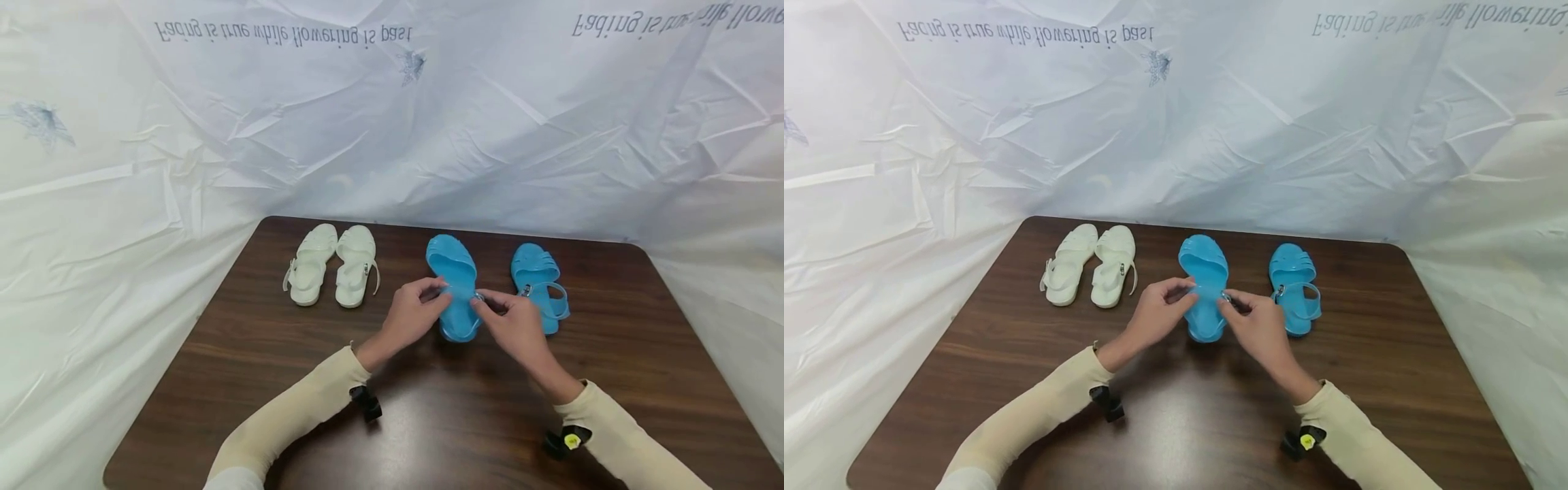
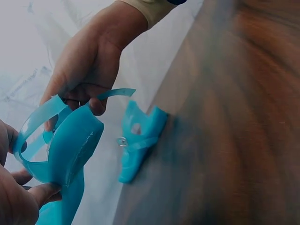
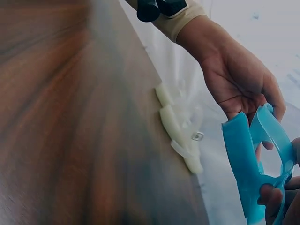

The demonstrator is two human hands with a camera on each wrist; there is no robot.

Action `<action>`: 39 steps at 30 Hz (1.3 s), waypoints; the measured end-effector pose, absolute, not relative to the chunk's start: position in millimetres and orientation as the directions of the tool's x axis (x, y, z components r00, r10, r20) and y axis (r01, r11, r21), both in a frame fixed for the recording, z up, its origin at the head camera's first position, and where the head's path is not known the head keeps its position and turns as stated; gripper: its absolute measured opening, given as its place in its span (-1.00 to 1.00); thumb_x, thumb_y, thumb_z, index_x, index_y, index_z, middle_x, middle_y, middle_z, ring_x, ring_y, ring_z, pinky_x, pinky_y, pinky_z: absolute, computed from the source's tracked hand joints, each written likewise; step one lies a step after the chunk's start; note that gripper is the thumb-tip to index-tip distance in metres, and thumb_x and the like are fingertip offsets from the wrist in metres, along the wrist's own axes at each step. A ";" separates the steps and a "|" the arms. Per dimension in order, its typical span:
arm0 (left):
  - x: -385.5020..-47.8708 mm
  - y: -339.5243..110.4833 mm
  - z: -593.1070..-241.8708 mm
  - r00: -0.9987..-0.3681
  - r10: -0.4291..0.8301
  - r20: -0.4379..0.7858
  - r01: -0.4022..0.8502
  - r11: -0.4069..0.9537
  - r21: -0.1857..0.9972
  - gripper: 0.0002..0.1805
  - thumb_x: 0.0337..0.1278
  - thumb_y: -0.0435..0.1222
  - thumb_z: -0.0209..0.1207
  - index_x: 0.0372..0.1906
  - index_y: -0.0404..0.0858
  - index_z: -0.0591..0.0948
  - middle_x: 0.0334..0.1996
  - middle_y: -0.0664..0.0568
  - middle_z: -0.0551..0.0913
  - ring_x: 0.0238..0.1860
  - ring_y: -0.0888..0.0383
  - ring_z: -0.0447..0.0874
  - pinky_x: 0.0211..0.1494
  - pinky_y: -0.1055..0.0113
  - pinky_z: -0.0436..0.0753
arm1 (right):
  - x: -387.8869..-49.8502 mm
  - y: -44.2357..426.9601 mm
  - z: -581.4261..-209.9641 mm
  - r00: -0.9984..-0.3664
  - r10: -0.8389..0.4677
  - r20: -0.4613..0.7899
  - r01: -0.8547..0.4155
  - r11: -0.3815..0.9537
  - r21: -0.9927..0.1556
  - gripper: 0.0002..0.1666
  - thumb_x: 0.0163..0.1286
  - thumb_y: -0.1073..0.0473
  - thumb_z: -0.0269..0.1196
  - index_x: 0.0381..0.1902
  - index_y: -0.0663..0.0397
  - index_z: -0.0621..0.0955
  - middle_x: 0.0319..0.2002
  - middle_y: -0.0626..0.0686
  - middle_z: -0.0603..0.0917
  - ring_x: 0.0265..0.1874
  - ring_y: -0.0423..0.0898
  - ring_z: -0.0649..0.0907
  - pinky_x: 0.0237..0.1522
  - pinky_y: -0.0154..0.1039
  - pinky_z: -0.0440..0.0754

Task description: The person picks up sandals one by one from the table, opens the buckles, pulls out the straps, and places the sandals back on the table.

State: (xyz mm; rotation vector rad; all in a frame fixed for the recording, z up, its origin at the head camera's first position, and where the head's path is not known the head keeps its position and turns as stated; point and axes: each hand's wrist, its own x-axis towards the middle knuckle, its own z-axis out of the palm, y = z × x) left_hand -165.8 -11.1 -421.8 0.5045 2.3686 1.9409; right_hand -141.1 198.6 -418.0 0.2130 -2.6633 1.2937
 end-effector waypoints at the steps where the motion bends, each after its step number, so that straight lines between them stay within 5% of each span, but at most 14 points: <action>1: -163.4 -13.4 -424.0 -0.948 0.268 0.172 0.221 0.166 0.961 -0.59 0.44 -0.20 0.21 0.23 -0.34 0.63 0.22 -0.11 0.65 0.27 0.07 0.61 0.25 0.22 0.60 | -140.1 197.0 -420.4 -0.977 -0.059 0.207 -0.199 0.610 -0.767 -0.50 0.49 -0.09 0.30 0.16 0.17 0.71 -0.18 0.15 0.80 -0.53 -0.15 0.64 -0.54 -0.27 0.54; 5: -157.3 -19.5 -437.5 -0.957 0.242 0.159 0.204 0.174 0.963 -0.60 0.41 -0.19 0.24 0.19 -0.34 0.65 0.15 -0.05 0.69 0.23 0.12 0.65 0.22 0.22 0.62 | -135.2 192.0 -429.8 -0.980 -0.089 0.176 -0.193 0.614 -0.765 -0.49 0.48 -0.10 0.31 0.17 0.16 0.70 -0.33 0.15 0.78 -0.61 -0.17 0.59 -0.59 -0.26 0.51; 11: -146.6 -27.3 -450.7 -0.963 0.232 0.137 0.180 0.173 0.968 -0.62 0.40 -0.22 0.24 0.16 -0.36 0.66 0.12 -0.07 0.71 0.19 0.11 0.68 0.19 0.27 0.64 | -125.3 184.8 -439.9 -0.982 -0.109 0.157 -0.191 0.603 -0.775 -0.53 0.47 -0.06 0.32 0.14 0.14 0.72 -0.09 0.10 0.80 -0.47 -0.19 0.68 -0.52 -0.27 0.57; 18: -135.8 -34.2 -461.3 -0.967 0.233 0.107 0.149 0.172 0.974 -0.63 0.41 -0.22 0.23 0.14 -0.37 0.67 0.13 -0.11 0.70 0.22 0.05 0.66 0.21 0.21 0.63 | -116.7 177.6 -448.1 -0.991 -0.108 0.079 -0.128 0.602 -0.788 -0.55 0.46 -0.06 0.33 0.13 0.12 0.73 -0.39 0.03 0.78 -0.61 -0.20 0.57 -0.55 -0.29 0.52; 29: -125.5 -39.7 -471.6 -0.969 0.233 0.083 0.134 0.208 0.969 -0.65 0.40 -0.22 0.22 0.12 -0.37 0.68 0.12 -0.12 0.70 0.19 0.02 0.67 0.21 0.19 0.63 | -110.1 172.2 -457.1 -0.994 -0.110 0.013 -0.077 0.603 -0.794 -0.58 0.44 -0.01 0.35 0.11 0.11 0.74 -0.05 0.06 0.79 -0.30 -0.24 0.69 -0.33 -0.34 0.65; 36: -121.3 -42.1 -480.7 -0.967 0.246 0.066 0.133 0.267 0.954 -0.65 0.39 -0.26 0.20 0.14 -0.35 0.68 0.08 -0.05 0.73 0.17 0.07 0.68 0.18 0.22 0.65 | -107.8 169.0 -465.6 -0.993 -0.117 -0.022 -0.053 0.602 -0.797 -0.60 0.42 0.01 0.37 0.10 0.12 0.75 -0.40 -0.07 0.77 -0.57 -0.20 0.58 -0.53 -0.31 0.53; 39: -120.9 -43.2 -483.5 -0.967 0.247 0.058 0.128 0.278 0.952 -0.65 0.39 -0.27 0.20 0.15 -0.34 0.68 0.09 -0.02 0.73 0.17 0.11 0.68 0.18 0.25 0.65 | -107.0 166.8 -468.9 -0.993 -0.119 -0.024 -0.052 0.595 -0.802 -0.61 0.40 0.03 0.39 0.08 0.13 0.75 -0.36 -0.08 0.79 -0.57 -0.21 0.58 -0.54 -0.31 0.52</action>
